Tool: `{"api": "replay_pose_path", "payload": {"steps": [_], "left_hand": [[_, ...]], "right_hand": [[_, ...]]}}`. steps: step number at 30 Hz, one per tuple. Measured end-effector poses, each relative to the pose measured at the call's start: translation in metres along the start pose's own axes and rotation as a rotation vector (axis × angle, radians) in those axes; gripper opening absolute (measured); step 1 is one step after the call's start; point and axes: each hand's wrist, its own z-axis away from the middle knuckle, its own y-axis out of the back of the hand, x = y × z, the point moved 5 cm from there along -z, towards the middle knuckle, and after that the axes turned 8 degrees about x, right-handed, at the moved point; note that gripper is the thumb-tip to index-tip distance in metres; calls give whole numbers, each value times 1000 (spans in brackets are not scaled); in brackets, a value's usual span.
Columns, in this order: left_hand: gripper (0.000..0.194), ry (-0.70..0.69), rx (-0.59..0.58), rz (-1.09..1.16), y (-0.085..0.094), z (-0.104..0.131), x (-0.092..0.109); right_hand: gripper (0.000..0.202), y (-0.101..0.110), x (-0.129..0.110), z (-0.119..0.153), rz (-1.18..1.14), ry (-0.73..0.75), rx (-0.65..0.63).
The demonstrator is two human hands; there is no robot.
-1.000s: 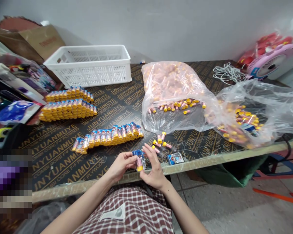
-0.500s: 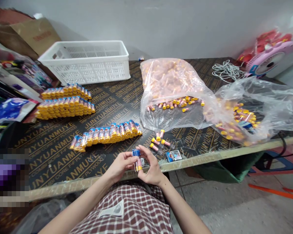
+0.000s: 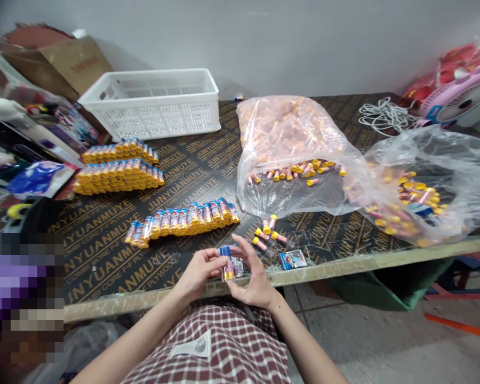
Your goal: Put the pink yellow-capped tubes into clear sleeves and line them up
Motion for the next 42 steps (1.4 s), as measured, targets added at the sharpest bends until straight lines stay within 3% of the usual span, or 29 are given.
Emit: {"api": "replay_pose_path", "payload": {"steps": [7, 9, 13, 16, 19, 21, 24, 26, 31, 35, 42], "left_hand": [[43, -522, 502, -337, 78, -11, 95], [46, -611, 616, -528, 90, -20, 115], [47, -670, 674, -898, 89, -37, 132], [43, -775, 754, -1058, 79, -31, 134], [36, -910, 768, -1040, 63, -15, 121], [34, -922, 590, -1037, 45, -14, 98], [22, -795, 235, -1166, 18, -28, 50], [22, -705, 154, -1276, 10, -40, 24], [12, -593, 136, -1290, 11, -57, 1], [8, -555, 133, -1208, 14, -53, -3], [15, -571, 141, -1323, 10, -42, -8]], "right_hand": [[75, 37, 17, 0, 56, -56, 178], [72, 40, 19, 0, 99, -77, 191], [66, 35, 14, -3, 207, -63, 160], [61, 38, 10, -6, 336, -14, 165], [44, 50, 14, -8, 558, 32, 250], [30, 57, 22, -10, 695, 67, 288], [23, 59, 38, -13, 888, 89, 227], [24, 56, 46, -14, 975, 81, 165], [33, 52, 55, -14, 1027, 51, 108], [33, 51, 54, -13, 1030, 38, 90], [41, 50, 32, -17, 880, 32, 148]]}}
